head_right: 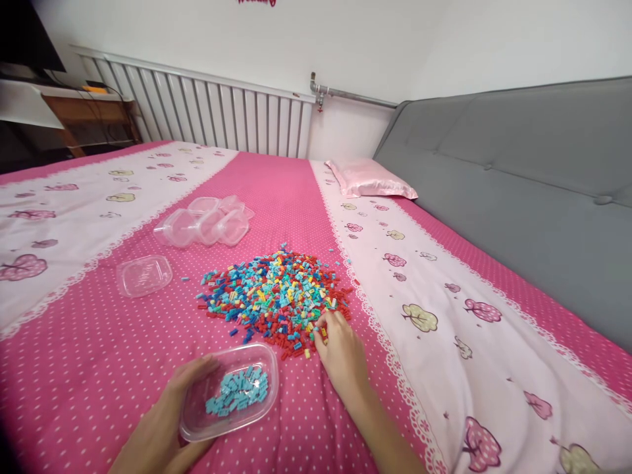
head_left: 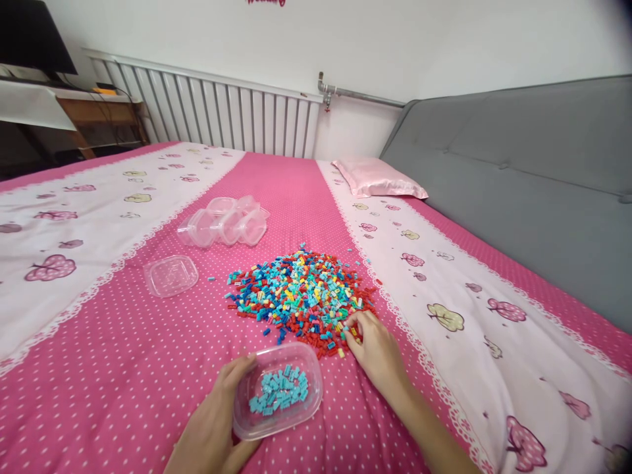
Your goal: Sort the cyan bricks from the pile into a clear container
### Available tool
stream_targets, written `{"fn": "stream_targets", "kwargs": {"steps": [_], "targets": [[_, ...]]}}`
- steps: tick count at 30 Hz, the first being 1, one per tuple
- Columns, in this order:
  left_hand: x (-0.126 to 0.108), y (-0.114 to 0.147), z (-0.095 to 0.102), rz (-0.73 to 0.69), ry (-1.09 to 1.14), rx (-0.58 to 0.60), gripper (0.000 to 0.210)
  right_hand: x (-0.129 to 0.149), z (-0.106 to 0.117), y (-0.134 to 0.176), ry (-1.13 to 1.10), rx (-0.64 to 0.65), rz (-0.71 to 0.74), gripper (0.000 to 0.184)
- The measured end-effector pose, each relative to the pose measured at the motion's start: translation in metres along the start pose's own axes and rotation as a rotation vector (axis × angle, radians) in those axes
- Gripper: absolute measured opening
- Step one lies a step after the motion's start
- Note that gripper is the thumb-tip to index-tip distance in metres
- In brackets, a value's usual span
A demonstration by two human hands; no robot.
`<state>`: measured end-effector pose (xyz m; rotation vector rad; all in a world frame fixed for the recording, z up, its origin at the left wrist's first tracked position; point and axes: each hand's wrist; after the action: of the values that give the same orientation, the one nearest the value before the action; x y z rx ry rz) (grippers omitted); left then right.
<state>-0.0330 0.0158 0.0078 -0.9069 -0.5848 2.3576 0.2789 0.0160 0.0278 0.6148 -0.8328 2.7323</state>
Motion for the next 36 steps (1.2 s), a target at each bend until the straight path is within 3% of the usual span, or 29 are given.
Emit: {"fn": "stream_targets", "kwargs": {"steps": [5,9,12,17,23,28,31,36], "targets": [[0.001,0.0,-0.001,0.007,0.009,0.012,0.063,-0.001,0.003,-0.006,-0.107,-0.083,-0.077,0.012],[0.0,0.001,-0.001,0.011,0.017,0.009,0.065,0.019,0.014,-0.004,-0.363,-0.058,-0.138,0.019],[-0.002,0.001,0.0,0.019,0.028,0.017,0.067,0.049,0.022,0.011,-0.539,-0.008,-0.094,0.015],[-0.004,0.0,0.0,0.01,0.045,0.017,0.068,0.085,0.026,0.035,-0.535,0.036,0.066,0.009],[-0.006,0.0,0.002,0.002,0.037,0.036,0.068,0.084,0.019,0.043,-0.504,0.056,0.069,0.014],[-0.008,-0.001,0.004,-0.001,0.053,0.051,0.068,0.084,0.027,0.045,-0.56,0.103,0.041,0.026],[-0.011,-0.003,0.005,0.009,0.07,0.047,0.068,0.082,0.033,0.042,-0.678,0.095,-0.059,0.033],[-0.013,-0.004,0.006,0.009,0.078,0.03,0.065,0.073,0.028,0.037,-0.848,0.089,-0.256,0.026]]}}
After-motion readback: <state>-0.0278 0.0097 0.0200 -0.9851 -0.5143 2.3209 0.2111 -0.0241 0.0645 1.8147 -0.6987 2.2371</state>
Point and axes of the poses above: each hand's wrist, its own y-axis away from the middle knuckle, its own z-axis out of the back of the hand, x = y × z, and after that the axes turned 12 degrees about -x, right-handed
